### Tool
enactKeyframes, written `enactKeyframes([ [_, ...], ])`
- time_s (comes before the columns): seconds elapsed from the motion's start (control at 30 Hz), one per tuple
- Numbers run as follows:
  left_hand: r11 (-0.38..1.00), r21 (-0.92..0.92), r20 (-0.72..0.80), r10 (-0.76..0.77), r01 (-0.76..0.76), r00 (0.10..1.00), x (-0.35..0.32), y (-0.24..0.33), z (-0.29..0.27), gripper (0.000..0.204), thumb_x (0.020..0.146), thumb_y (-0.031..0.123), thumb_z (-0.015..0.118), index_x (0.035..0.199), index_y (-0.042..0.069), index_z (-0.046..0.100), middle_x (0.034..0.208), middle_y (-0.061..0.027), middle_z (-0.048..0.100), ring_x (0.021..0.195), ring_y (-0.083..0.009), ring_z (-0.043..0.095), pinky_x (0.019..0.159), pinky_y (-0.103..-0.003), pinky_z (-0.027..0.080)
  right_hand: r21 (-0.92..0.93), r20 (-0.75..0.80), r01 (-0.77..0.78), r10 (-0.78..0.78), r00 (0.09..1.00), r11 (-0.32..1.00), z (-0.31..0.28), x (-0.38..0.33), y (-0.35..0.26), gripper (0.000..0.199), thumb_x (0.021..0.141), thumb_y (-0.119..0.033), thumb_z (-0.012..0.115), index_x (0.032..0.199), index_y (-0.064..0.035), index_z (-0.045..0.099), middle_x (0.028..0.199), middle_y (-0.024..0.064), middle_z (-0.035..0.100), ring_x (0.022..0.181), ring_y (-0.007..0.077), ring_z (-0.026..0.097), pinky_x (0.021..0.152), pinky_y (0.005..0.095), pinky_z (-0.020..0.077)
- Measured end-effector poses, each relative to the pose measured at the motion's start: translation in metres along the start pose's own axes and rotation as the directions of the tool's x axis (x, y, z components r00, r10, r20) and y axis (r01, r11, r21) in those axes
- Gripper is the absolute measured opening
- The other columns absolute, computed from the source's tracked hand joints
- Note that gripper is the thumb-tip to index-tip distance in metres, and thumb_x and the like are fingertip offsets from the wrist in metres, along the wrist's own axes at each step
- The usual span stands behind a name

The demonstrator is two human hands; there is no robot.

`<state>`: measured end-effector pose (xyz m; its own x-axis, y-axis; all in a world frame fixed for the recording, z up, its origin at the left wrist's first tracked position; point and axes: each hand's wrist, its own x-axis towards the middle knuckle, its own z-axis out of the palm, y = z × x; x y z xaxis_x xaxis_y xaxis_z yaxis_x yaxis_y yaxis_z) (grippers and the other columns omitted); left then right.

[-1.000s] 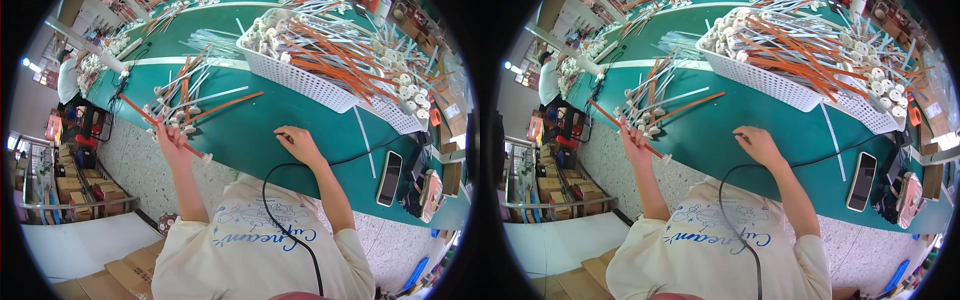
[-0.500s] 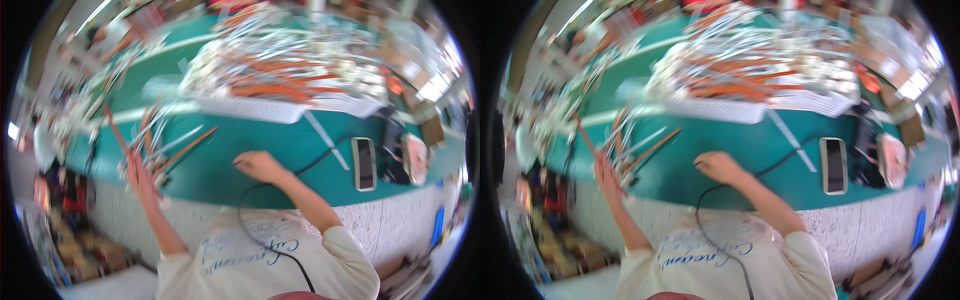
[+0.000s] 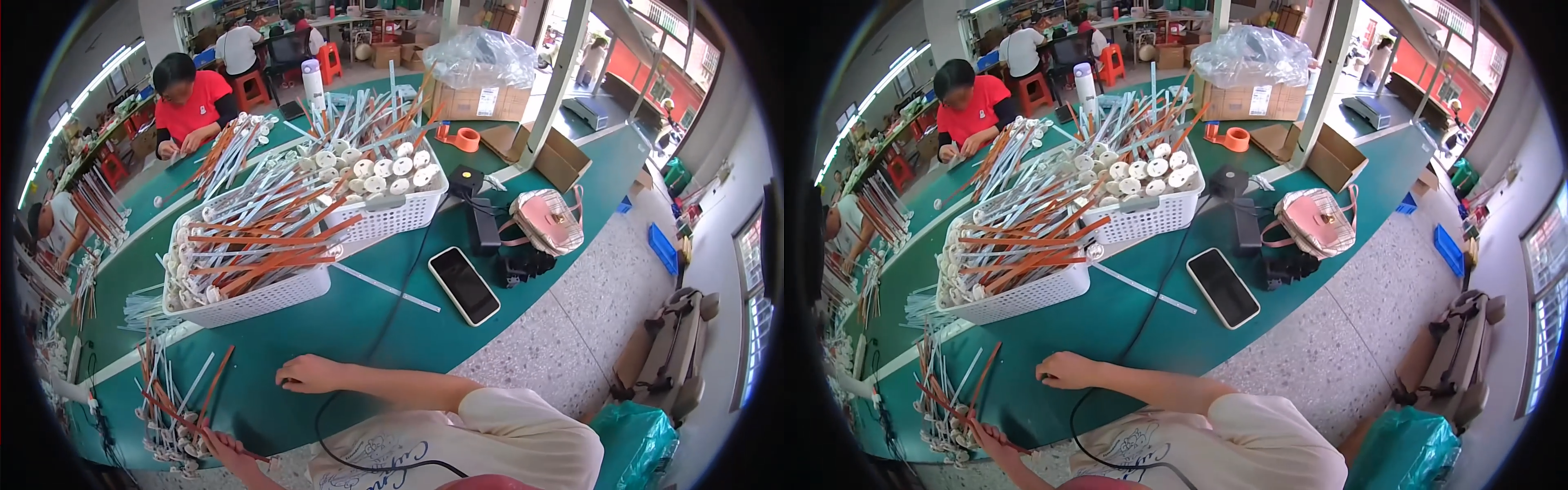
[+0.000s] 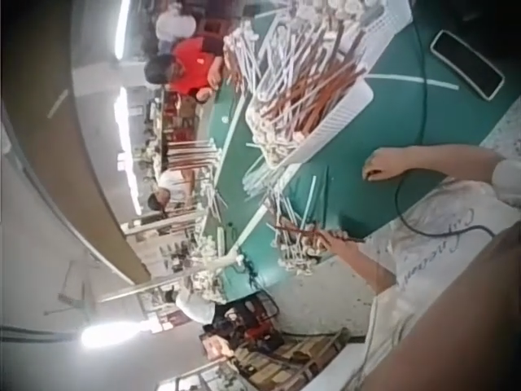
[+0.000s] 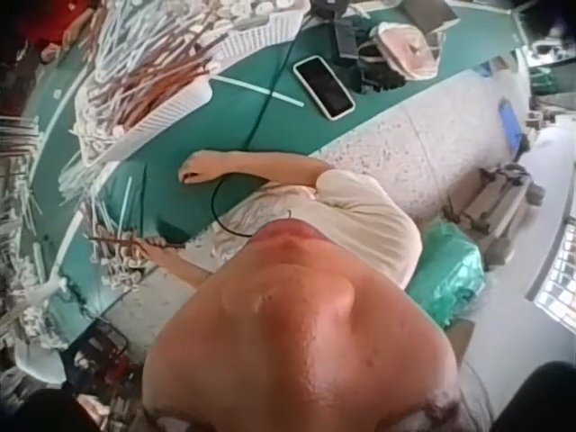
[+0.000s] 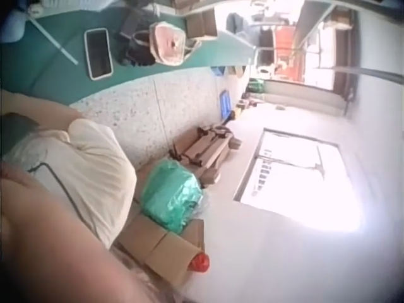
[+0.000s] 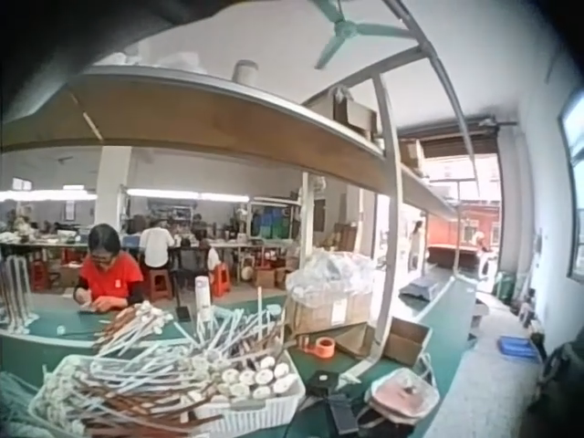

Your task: Assembling electronic wire components into plastic housings at a factory workstation.

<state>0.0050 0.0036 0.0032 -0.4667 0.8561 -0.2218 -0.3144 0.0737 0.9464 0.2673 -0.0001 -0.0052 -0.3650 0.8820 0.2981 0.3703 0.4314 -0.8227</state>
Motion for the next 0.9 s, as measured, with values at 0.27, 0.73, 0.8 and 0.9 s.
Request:
enactKeyframes([
  [0.27,0.991,-0.093,0.087,-0.092,0.1,0.992,0.003,0.025,-0.019,0.025,0.086,0.03,0.048,0.104,0.014,0.051,0.053,0.0074,0.021,0.039,-0.0002,0.018,0.031,-0.017,0.013,-0.013,-0.019,0.098,-0.098,0.995,0.995,0.012,0.006,-0.006,0.014,0.073,-0.013,0.054,0.082,-0.0033,0.056,0.077,0.0133,0.057,0.073,0.0292,0.056,0.066,0.0377,0.0441],
  [0.73,0.195,0.046,0.741,0.651,-0.98,0.164,0.026,0.165,0.225,0.031,0.087,0.022,0.038,0.116,0.014,0.046,0.062,-0.0012,0.041,0.057,-0.0169,0.047,0.055,-0.029,0.042,-0.029,0.032,-0.067,0.068,0.997,0.997,-0.005,0.001,-0.008,0.015,0.074,-0.008,0.057,0.088,-0.0038,0.057,0.076,0.0114,0.059,0.066,0.0213,0.058,0.061,0.0296,0.0461],
  [0.8,-0.114,-0.095,0.793,0.591,-0.989,-0.144,0.038,0.142,0.267,0.029,0.087,0.021,0.036,0.11,0.012,0.051,0.065,-0.0038,0.044,0.064,-0.0196,0.048,0.064,-0.03,0.041,-0.039,0.027,-0.045,0.046,0.999,0.998,-0.002,0.001,-0.008,0.014,0.074,-0.008,0.057,0.088,-0.0036,0.057,0.075,0.0116,0.058,0.065,0.0213,0.058,0.061,0.0295,0.0461],
  [0.9,0.203,0.293,0.955,-0.018,-0.934,0.296,0.005,0.116,0.298,0.028,0.084,0.017,0.044,0.11,0.011,0.052,0.09,-0.0113,0.049,0.093,-0.0235,0.047,0.083,-0.031,0.037,-0.014,-0.011,-0.042,0.042,0.999,0.999,-0.003,0.002,-0.007,0.014,0.074,-0.008,0.057,0.088,-0.0032,0.057,0.074,0.012,0.058,0.064,0.0211,0.058,0.06,0.0292,0.0461],
])
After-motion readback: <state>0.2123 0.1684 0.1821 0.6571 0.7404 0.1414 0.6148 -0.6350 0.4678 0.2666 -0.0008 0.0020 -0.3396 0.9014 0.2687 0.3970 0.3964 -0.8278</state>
